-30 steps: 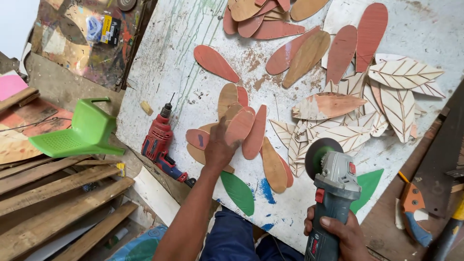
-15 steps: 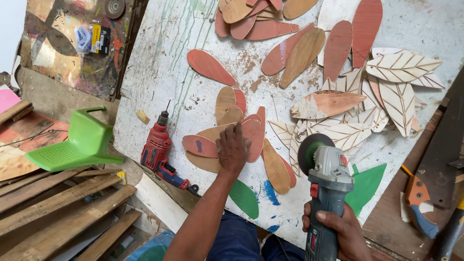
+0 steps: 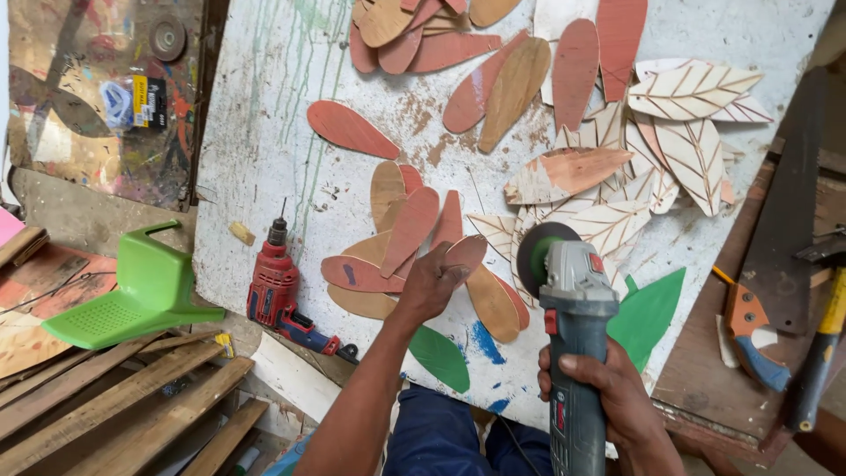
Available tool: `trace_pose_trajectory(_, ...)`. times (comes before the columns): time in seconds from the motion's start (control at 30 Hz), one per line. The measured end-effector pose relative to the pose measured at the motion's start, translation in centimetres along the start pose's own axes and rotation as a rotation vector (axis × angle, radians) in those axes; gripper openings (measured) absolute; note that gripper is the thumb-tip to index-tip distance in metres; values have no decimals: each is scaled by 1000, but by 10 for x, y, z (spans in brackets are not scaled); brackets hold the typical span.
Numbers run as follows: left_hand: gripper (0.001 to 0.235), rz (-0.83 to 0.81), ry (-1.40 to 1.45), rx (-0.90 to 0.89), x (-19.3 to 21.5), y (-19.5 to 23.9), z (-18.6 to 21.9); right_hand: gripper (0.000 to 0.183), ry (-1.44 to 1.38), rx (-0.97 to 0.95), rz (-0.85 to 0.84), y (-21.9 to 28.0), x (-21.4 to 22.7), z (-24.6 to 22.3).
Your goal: Grinding the edges of leaf-shaped cutouts using a handheld angle grinder on a workbench.
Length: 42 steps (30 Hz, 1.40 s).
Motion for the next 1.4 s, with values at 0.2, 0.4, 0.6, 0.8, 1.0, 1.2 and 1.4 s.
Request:
trace_pose_trajectory(0.2, 17, -104, -135, -161, 0, 2, 27, 44, 28, -69, 46, -1, -18, -12)
trace_pose_trajectory(0.4, 12, 4, -360, -274, -2, 4, 40, 53, 2, -77, -66, 0, -30, -15)
trace_pose_trajectory(0.6, 12, 123, -506, -477, -1, 6, 52, 45, 28, -124, -21, -1, -29, -13)
trace_pose_trajectory(0.8, 17, 180, -420, -610, -1, 12, 49, 50, -24, -166, -42, 2, -26, -15)
trace_pose_trajectory(1.0, 20, 177, -307, -609, -5, 19, 49, 48, -61, -176, -79, 3, -17, -8)
trace_pose_trajectory(1.2, 29, 161, -158, -587, -7, 27, 51, 51, -147, -173, -158, 6, -13, 0)
trace_pose_trajectory(1.4, 22, 134, -29, -515, -10, 33, 53, 52, -331, -203, -338, 10, -13, 3)
Point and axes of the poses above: each hand's wrist, its own y-axis away from the middle knuckle, its own x-axis out of the back of the hand, z = x × y, the point moved 4 cm from there along -y, towards the middle knuckle, and after that the axes turned 1 degree about -y, right-handed, at the moved point
